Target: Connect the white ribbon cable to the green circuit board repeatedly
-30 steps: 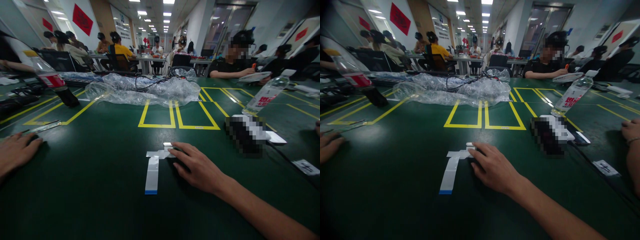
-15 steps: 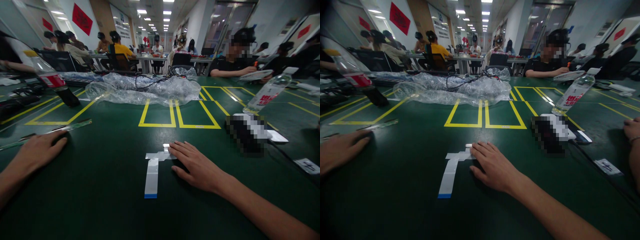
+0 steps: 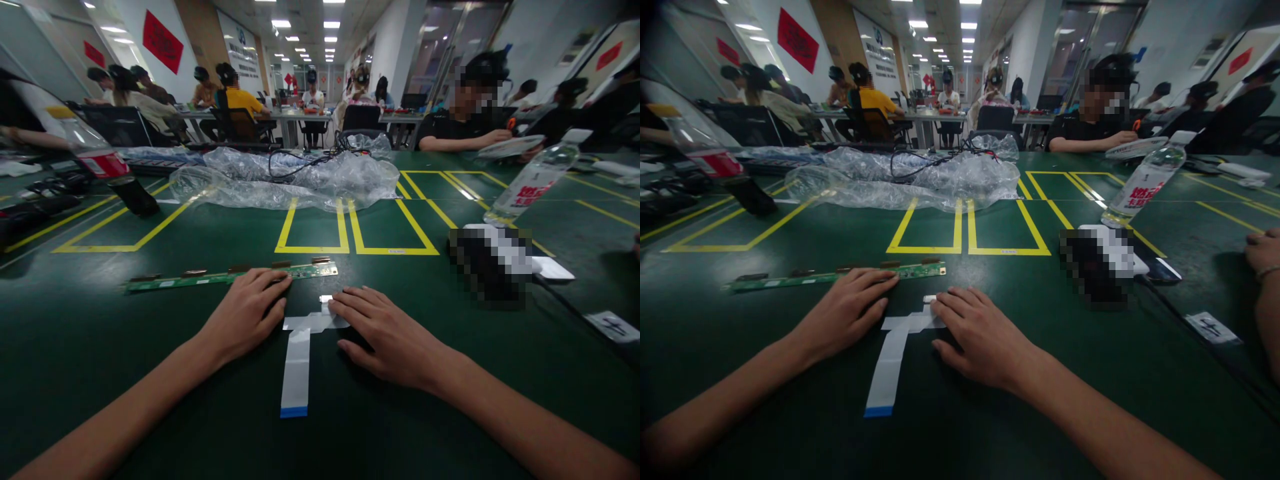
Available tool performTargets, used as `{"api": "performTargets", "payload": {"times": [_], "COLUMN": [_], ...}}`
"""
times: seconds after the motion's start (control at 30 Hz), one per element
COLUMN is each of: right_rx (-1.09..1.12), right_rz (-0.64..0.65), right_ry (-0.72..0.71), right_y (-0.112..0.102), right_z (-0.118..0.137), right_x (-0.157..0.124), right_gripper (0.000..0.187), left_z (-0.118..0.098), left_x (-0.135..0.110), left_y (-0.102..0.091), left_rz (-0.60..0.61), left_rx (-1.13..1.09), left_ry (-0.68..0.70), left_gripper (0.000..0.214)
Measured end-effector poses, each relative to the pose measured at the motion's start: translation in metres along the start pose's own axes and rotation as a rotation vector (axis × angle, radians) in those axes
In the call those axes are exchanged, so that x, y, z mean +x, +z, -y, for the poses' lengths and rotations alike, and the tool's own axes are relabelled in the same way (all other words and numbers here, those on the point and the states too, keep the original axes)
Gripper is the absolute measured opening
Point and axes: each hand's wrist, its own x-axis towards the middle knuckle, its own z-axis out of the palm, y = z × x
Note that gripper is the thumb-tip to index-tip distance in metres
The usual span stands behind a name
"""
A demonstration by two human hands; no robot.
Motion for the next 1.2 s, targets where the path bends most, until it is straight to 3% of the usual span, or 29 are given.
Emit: {"api": "performTargets", "payload": {"times": [0.17, 0.33, 0.63, 0.87, 1.2], "right_rx": [-0.068, -0.079, -0.009, 0.045, 0.034], "right_rz": [-0.061, -0.060, -0.039, -0.030, -0.003], "right_ry": [-0.043, -0.047, -0.043, -0.038, -0.012], "right_y": [0.002, 0.003, 0.004, 0.001, -0.002], "right_z": [0.003, 0.002, 0.000, 0.000, 0.001], "right_x": [0.000, 0.000, 0.000, 0.001, -0.001], "right_gripper": [0.060, 0.061, 0.064, 0.061, 0.061], "left_z": [-0.038, -0.051, -0.041, -0.034, -0.021], "left_x": [0.013, 0.012, 0.007, 0.008, -0.006], "left_y": [0.004, 0.008, 0.003, 0.005, -0.002], "left_rz": [0.001, 0.013, 0.149, 0.057, 0.090], "left_rx": [-0.119, -0.147, -0.171, -0.073, 0.065], "left_ry": [0.129, 0.213, 0.319, 0.245, 0.188], "left_gripper": [0.043, 0.044, 0.053, 0.050, 0.054]}}
